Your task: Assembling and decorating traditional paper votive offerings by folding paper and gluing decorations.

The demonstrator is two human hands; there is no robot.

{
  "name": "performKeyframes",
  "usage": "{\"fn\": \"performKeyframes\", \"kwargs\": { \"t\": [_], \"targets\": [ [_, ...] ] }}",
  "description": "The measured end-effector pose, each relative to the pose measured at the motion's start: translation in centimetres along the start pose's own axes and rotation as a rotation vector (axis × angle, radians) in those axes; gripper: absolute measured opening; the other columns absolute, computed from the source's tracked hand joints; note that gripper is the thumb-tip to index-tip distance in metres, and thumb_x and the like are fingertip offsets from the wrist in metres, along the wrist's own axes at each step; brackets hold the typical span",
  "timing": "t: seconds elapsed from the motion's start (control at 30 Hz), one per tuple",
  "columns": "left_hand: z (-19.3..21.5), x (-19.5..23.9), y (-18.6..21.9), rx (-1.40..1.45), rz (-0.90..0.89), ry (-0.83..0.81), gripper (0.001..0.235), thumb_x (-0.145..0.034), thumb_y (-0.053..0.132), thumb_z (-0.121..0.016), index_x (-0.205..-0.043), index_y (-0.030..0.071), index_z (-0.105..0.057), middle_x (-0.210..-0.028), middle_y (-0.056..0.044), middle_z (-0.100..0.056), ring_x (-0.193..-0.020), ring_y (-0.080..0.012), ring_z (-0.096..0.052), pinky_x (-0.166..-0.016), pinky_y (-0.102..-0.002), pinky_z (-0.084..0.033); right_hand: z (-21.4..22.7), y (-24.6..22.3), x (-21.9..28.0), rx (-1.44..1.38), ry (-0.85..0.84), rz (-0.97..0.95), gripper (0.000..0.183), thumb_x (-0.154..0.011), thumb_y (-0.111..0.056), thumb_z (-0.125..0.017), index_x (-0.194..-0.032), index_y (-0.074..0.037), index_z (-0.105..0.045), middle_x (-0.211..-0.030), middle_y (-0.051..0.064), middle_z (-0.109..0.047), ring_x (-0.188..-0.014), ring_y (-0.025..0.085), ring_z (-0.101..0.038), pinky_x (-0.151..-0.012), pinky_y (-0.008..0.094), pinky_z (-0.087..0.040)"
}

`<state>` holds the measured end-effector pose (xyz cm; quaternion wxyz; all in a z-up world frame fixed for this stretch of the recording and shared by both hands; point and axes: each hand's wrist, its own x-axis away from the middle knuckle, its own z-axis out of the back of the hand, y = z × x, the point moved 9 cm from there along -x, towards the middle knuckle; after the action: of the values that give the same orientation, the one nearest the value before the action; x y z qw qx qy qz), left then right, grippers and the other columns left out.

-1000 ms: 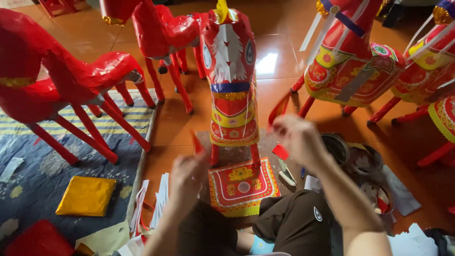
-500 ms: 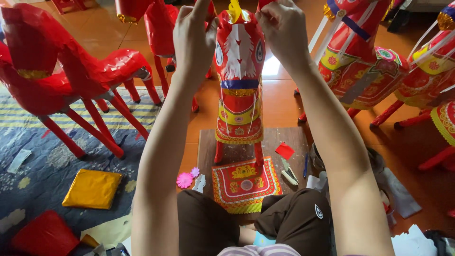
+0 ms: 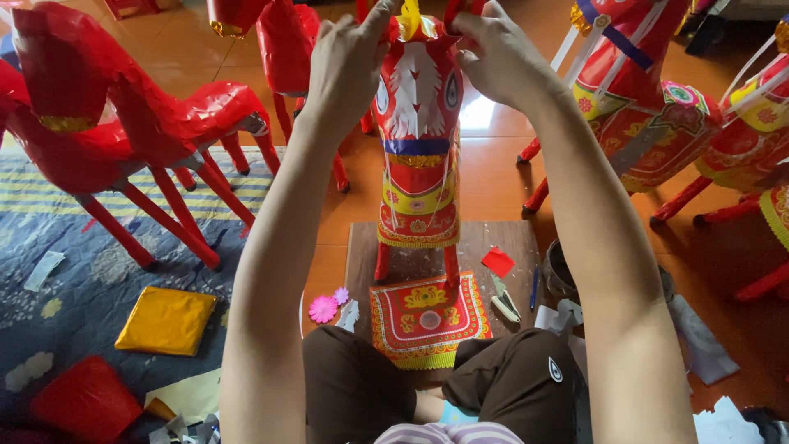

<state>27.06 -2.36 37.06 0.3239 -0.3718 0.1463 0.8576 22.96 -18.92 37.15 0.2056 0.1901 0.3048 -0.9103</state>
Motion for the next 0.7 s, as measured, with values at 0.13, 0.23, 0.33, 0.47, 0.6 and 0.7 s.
{"fn": "performKeyframes", "kwargs": {
  "t": [0.13,0.23,0.33,0.47,0.6,0.7],
  "targets": [
    [-0.1,0.4,0.8,0.000,0.026,-0.219,0.065,-0.094,-0.005,-0.053,-0.151,0.020,-0.033,-0.063,-0.014,-0.050,-0.048,-0.0302,-0.047,-0.043,-0.044,-0.039,-1.2,0.9,0.5,-0.115,-0.127,-0.189,0.038,-0.096,-0.009,-0.053,-0.133,-0.015,-0.050,-0.127,0.014,-0.046,-0.111,0.025,-0.057,-0.077,0.036,-0.054],
    [-0.6,0.6,0.3,0.267,0.086,-0.267,0.065,-0.099,-0.001,-0.059,-0.153,0.014,-0.026,-0.069,-0.015,-0.054,-0.052,-0.0220,-0.047,-0.045,-0.037,-0.038,-2.0,0.9,0.7,-0.330,-0.112,-0.172,0.034,-0.090,0.004,-0.045,-0.117,-0.016,-0.047,-0.119,0.004,-0.063,-0.105,0.019,-0.067,-0.067,0.030,-0.053],
    [-0.7,0.9,0.7,0.437,0.062,-0.273,0.056,-0.097,-0.003,-0.049,-0.146,0.018,-0.034,-0.067,-0.016,-0.056,-0.047,-0.0230,-0.046,-0.046,-0.040,-0.039,-1.9,1.0,0.9,-0.260,-0.060,-0.138,0.046,-0.087,0.006,-0.041,-0.126,-0.018,-0.044,-0.127,0.014,-0.059,-0.104,0.027,-0.064,-0.069,0.037,-0.057],
    [-0.7,1.4,2.3,-0.073,-0.097,-0.281,0.080,-0.084,-0.008,-0.051,-0.154,0.024,-0.026,-0.085,-0.015,-0.063,-0.051,-0.0291,-0.055,-0.045,-0.041,-0.047,-2.2,1.3,0.4,-0.212,-0.034,-0.016,0.047,-0.087,0.012,-0.047,-0.126,-0.014,-0.045,-0.117,0.010,-0.063,-0.095,0.022,-0.062,-0.072,0.034,-0.053],
    [-0.7,1.2,0.2,0.290,0.088,-0.259,0.058,-0.101,0.001,-0.051,-0.150,0.016,-0.025,-0.063,-0.013,-0.050,-0.051,-0.0260,-0.045,-0.047,-0.041,-0.036,-1.9,0.4,0.9,-0.132,-0.031,-0.091,0.038,-0.092,0.002,-0.048,-0.127,-0.013,-0.043,-0.125,0.017,-0.062,-0.102,0.030,-0.063,-0.071,0.042,-0.053],
    [-0.3,1.4,1.1,0.208,0.104,-0.309,0.066,-0.100,0.002,-0.053,-0.154,0.024,-0.022,-0.071,-0.016,-0.054,-0.056,-0.0295,-0.049,-0.050,-0.042,-0.037,-1.2,-1.5,1.6,0.357,0.073,0.054,0.061,-0.075,0.022,-0.050,-0.131,-0.003,-0.050,-0.102,0.020,-0.045,-0.091,0.037,-0.047,-0.092,0.066,-0.042]
  ]
}}
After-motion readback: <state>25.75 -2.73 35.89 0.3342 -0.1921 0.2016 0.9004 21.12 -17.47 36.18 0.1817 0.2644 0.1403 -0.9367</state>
